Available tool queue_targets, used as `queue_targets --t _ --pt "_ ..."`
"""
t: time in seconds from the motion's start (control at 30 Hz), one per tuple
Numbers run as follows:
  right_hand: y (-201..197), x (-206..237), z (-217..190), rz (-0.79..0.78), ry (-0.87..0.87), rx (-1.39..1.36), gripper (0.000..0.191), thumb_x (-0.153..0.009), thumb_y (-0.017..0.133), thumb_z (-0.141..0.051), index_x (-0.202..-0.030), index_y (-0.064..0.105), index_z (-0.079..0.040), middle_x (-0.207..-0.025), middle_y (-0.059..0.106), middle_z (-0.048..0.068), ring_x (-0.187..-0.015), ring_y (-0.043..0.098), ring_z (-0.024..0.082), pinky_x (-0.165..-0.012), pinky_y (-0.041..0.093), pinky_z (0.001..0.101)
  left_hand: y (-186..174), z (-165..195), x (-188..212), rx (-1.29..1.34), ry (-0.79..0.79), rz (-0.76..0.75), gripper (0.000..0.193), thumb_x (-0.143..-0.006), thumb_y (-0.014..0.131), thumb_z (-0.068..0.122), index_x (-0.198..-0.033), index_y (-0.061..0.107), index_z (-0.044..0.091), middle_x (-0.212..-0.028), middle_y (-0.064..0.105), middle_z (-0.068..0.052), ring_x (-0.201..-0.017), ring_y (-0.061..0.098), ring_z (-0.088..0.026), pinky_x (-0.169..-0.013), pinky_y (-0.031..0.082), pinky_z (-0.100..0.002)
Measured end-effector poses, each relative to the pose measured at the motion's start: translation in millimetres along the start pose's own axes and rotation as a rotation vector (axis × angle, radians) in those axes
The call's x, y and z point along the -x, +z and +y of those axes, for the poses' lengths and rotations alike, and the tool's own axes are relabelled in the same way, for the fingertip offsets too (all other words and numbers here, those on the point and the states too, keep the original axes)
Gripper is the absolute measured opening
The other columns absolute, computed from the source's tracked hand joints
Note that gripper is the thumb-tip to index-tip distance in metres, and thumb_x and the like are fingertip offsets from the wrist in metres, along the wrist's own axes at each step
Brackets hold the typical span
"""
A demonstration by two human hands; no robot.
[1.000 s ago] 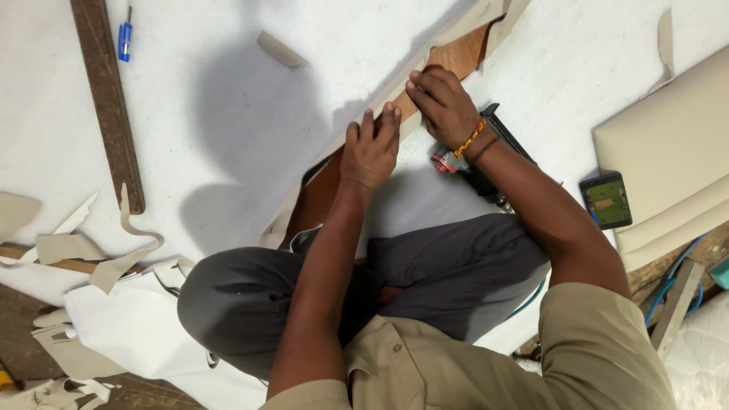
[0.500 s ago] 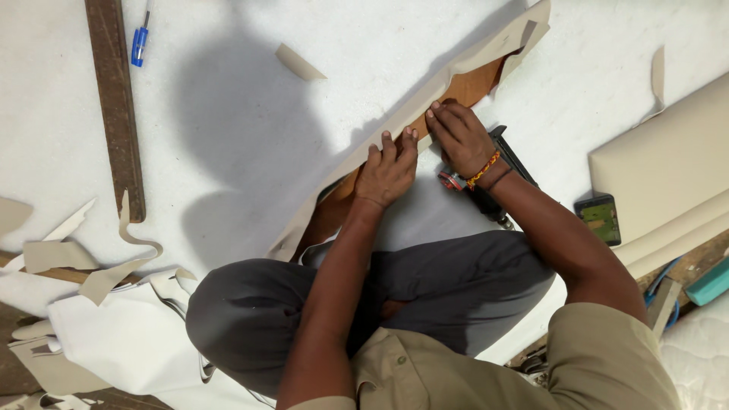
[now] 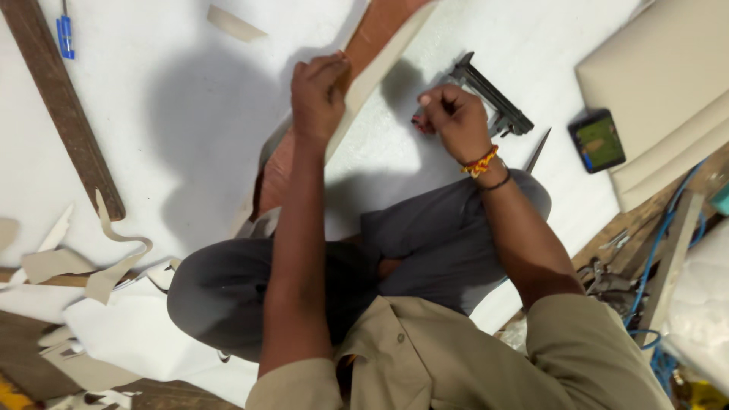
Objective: The person aligns a wooden strip onto a foam-covered board and secures it using a pneumatic staple gun. They then fold and staple a beige fabric strip along the edge of the board, smoothing the material as they work.
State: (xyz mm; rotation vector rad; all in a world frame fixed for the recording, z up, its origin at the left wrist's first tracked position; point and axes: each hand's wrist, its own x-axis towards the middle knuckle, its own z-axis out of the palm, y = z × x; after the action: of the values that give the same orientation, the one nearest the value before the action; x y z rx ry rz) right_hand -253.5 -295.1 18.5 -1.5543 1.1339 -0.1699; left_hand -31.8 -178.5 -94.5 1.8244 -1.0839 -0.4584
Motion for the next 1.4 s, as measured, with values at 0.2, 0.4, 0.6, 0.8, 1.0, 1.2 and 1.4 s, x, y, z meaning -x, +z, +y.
queue_targets --t 0.2,0.4,0.6,0.8,1.0,1.2,1.4 --pt "23.6 38.8 1.3 -0.233 -0.168 0.455 0.03 -0.102 0.069 -0.032 -0.088 0.072 -0.005 -0.074 0.072 0.009 -0.066 0.07 0.023 -0.062 0.053 0.0377 -11.6 -15.7 -9.6 0.296 -0.131 -0.022 0.042 -0.087 0.051 -0.016 -0.113 0.078 0.004 -0.124 0.074 -0.013 -0.112 0.073 -0.024 -0.096 0.057 -0.03" --pt "63.0 27.7 8.4 -0.237 -0.509 0.571 0.022 -0.099 0.068 -0.022 -0.116 0.068 -0.009 -0.092 0.07 0.012 -0.086 0.067 0.033 -0.072 0.054 0.0457 -11.9 -22.4 -12.3 0.338 -0.167 -0.046 0.037 -0.092 0.053 -0.015 -0.112 0.078 0.004 -0.127 0.074 -0.012 -0.116 0.073 -0.022 -0.1 0.057 -0.03" --pt "82.0 26.0 2.2 -0.326 -0.625 0.593 0.049 -0.098 0.064 -0.012 -0.146 0.055 -0.016 -0.091 0.062 0.012 -0.079 0.064 0.033 -0.068 0.053 0.0449 -11.7 -24.4 -13.6 0.337 -0.191 -0.054 0.035 -0.093 0.055 -0.015 -0.111 0.078 0.004 -0.128 0.074 -0.012 -0.116 0.072 -0.021 -0.1 0.056 -0.03" --pt "79.3 9.6 0.0 -0.232 -0.59 0.656 0.068 -0.095 0.061 -0.006 -0.159 0.041 -0.014 -0.096 0.062 0.013 -0.08 0.064 0.033 -0.067 0.053 0.0445 -9.7 -28.4 -9.5 0.39 -0.209 -0.052 0.03 -0.096 0.056 -0.014 -0.109 0.077 0.003 -0.129 0.073 -0.012 -0.119 0.071 -0.021 -0.104 0.056 -0.031" --pt "80.5 -9.5 -7.8 -0.085 -0.592 0.742 0.067 -0.094 0.063 -0.007 -0.158 0.043 -0.013 -0.096 0.063 0.012 -0.081 0.065 0.032 -0.069 0.054 0.0457 -7.8 -33.9 -7.5 0.379 -0.159 -0.045 0.03 -0.095 0.056 -0.014 -0.109 0.077 0.003 -0.13 0.073 -0.012 -0.121 0.071 -0.021 -0.104 0.056 -0.032" --pt "96.0 8.3 -12.1 -0.293 -0.529 0.865 0.068 -0.089 0.065 -0.008 -0.154 0.05 -0.024 -0.085 0.062 0.011 -0.068 0.063 0.032 -0.059 0.052 0.0465 -2.9 -37.9 -5.4 0.419 -0.165 -0.032 0.028 -0.096 0.058 -0.014 -0.108 0.077 0.003 -0.129 0.073 -0.012 -0.115 0.072 -0.021 -0.099 0.058 -0.031" --pt "79.4 -0.6 -15.7 -0.088 -0.586 0.89 0.071 -0.085 0.069 -0.009 -0.153 0.054 -0.025 -0.085 0.063 0.009 -0.07 0.065 0.031 -0.058 0.053 0.0459 -2.7 -39.6 -2.1 0.34 -0.073 -0.022 0.037 -0.09 0.055 -0.018 -0.111 0.077 0.003 -0.129 0.073 -0.012 -0.119 0.071 -0.022 -0.102 0.056 -0.032"
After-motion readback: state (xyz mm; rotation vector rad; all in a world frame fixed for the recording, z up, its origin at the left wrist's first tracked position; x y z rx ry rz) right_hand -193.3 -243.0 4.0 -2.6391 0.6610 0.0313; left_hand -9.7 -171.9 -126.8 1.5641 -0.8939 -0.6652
